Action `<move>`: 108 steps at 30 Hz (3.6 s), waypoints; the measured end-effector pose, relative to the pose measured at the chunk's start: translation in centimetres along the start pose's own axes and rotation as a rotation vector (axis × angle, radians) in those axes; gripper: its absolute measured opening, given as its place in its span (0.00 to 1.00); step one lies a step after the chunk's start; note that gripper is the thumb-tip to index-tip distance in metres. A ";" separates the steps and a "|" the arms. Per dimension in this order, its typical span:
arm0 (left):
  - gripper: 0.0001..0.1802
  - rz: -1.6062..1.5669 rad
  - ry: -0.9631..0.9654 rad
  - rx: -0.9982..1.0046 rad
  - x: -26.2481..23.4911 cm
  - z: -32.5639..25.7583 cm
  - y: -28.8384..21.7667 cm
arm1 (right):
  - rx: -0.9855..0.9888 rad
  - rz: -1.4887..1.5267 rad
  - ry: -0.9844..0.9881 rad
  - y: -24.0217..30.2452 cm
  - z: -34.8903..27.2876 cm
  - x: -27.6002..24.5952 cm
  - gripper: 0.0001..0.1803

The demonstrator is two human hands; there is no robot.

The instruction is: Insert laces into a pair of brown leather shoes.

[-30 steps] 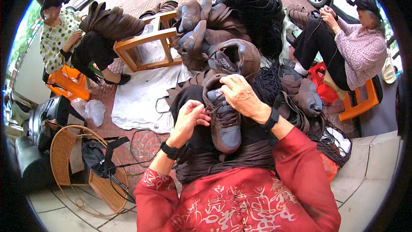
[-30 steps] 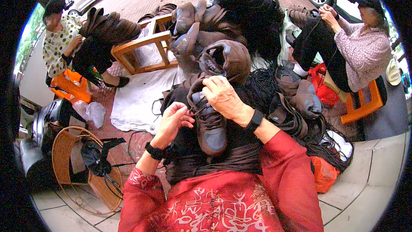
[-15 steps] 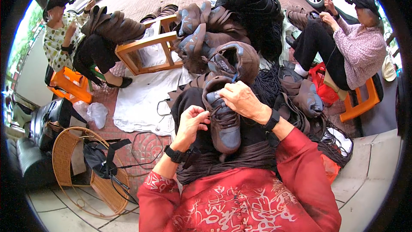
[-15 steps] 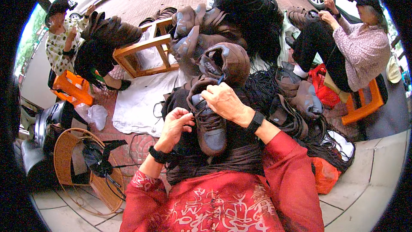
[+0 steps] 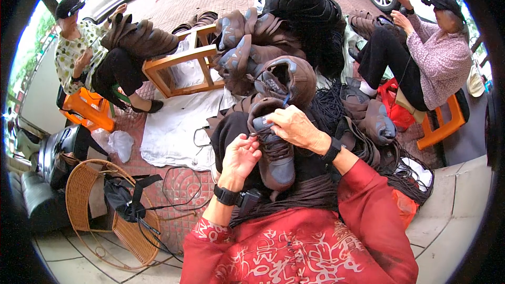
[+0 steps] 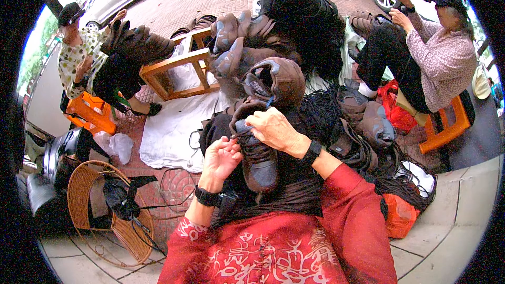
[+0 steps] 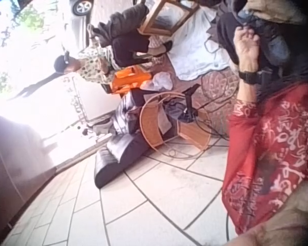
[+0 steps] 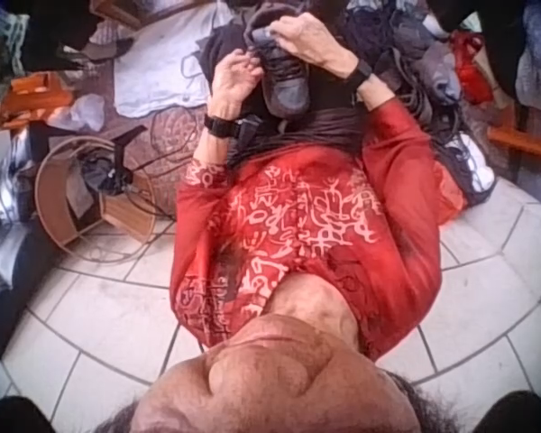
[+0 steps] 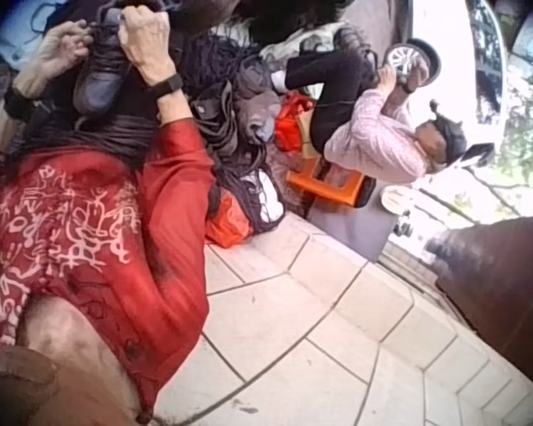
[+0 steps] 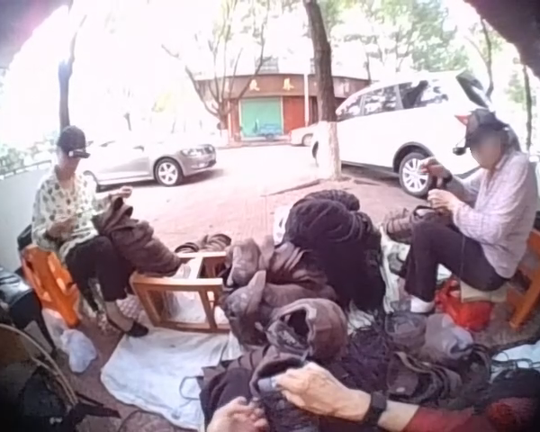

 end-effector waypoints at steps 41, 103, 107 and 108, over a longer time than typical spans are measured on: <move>0.15 1.839 0.518 1.015 3.9 -0.1 -2.8 | 0.015 0.368 -0.031 -0.7 2.7 -0.3 0.07; 0.08 1.200 0.094 0.689 1.6 -2.6 -8.8 | 0.468 0.727 0.101 -2.7 -3.8 -1.8 0.10; 0.08 1.103 0.086 0.778 0.0 -3.9 -12.2 | 0.254 0.266 -0.059 -3.1 -2.7 -2.7 0.16; 0.08 1.108 0.083 0.782 -0.2 -4.1 -12.2 | 0.134 0.104 -0.107 -3.2 -2.2 -2.2 0.17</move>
Point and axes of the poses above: each hand's wrist, its own z-axis towards the middle knuckle, its own x-axis out of the palm, y = z × x, the point moved 1 cm from there along z, towards the middle knuckle, and after that the axes turned 12 degrees about -z, right-handed, at the moved point
